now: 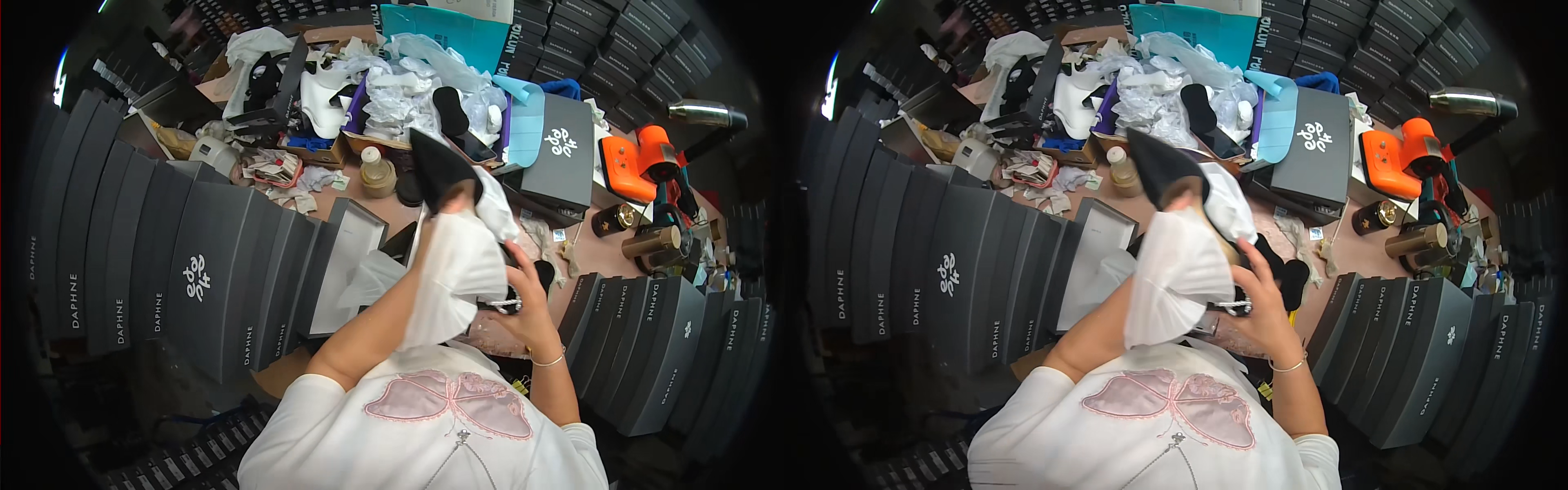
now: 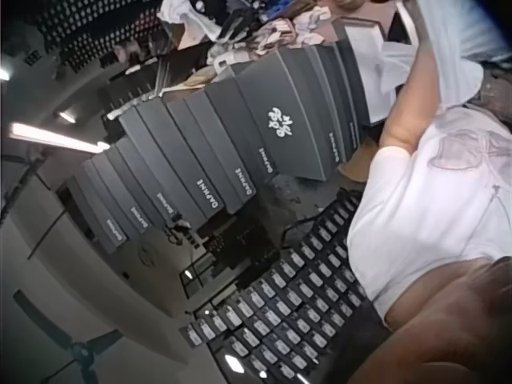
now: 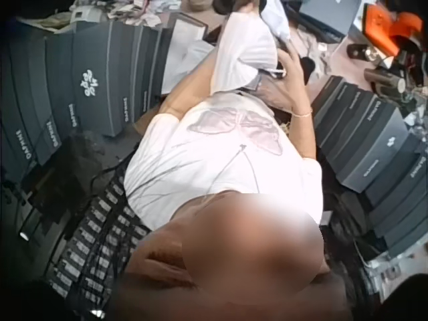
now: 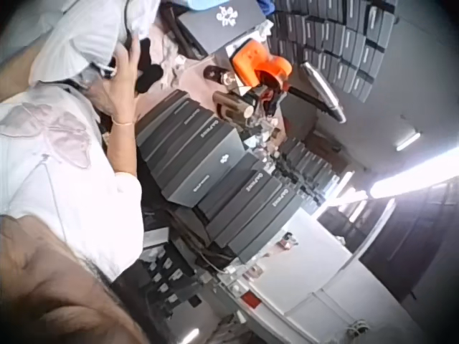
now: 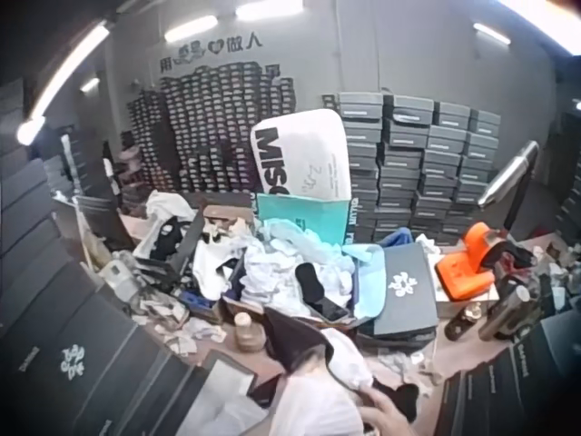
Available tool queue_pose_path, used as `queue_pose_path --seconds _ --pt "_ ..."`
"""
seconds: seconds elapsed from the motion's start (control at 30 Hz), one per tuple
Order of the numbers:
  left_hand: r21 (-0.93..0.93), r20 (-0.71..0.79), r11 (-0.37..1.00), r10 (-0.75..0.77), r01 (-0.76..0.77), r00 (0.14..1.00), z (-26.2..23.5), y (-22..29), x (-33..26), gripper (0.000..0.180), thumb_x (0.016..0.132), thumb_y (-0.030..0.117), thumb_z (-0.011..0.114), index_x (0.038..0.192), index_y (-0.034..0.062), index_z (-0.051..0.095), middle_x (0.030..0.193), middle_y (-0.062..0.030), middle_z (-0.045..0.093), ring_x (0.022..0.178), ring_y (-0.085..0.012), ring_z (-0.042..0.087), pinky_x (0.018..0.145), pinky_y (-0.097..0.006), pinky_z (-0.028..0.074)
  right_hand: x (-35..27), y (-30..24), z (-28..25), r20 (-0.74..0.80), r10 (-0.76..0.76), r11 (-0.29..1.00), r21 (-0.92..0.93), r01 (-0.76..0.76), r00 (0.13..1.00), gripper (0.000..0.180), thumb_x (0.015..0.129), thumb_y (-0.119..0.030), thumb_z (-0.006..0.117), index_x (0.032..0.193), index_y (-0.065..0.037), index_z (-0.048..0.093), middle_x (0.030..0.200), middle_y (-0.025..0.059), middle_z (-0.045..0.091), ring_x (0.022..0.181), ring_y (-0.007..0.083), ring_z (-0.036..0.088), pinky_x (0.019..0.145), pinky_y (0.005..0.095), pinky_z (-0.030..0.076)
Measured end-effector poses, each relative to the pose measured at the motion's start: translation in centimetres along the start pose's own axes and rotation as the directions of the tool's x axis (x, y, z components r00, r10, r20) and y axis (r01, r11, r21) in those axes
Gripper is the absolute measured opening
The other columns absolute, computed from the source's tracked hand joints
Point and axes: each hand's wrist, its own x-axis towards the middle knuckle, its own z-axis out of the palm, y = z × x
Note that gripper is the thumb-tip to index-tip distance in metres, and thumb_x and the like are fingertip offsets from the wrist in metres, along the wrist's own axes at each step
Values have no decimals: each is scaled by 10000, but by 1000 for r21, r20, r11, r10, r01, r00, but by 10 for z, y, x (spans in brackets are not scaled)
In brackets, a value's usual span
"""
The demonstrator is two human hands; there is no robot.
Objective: Cleaning a pair of black high-heeled shoes and packing them into a shoe box with protective wrapping.
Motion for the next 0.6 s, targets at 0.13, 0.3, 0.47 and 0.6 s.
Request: queue_pose_path --seconds 0.13,0.3,0.47,0.6 --pt "408 165 845 305 -346 938 -12 -43 4 414 844 200 689 1185 31 526 927 -78 634 829 -137 609 719 -287 509 -57 26 -41 -120 389 790 554 -264 913 652 551 -356 917 957 -1 551 1210 163 578 1090 226 558 935 319 414" --pt "854 483 214 19 -475 876 -80 -74 -85 328 862 160 637 1158 22 608 1081 -97 655 972 -158 612 851 -289 470 -78 3 -63 -195 470 789 531 -310 861 658 694 -525 742 923 70 580 1050 131 619 937 163 573 852 292 432" --pt "894 375 345 -231 -285 898 -92 -52 -123 374 817 145 663 1174 45 615 1085 -121 659 959 -208 634 846 -295 468 -90 10 -38 -32 476 767 505 -397 879 812 657 -745 686 857 34 574 976 119 631 873 136 544 763 272 424" --pt "825 353 501 -94 -262 931 -89 -46 -125 418 787 131 674 1185 32 592 1072 -123 636 971 -231 617 843 -318 472 -69 -2 -36 -158 504 725 612 -317 849 761 785 -668 621 955 73 604 975 104 654 875 133 609 761 236 470"
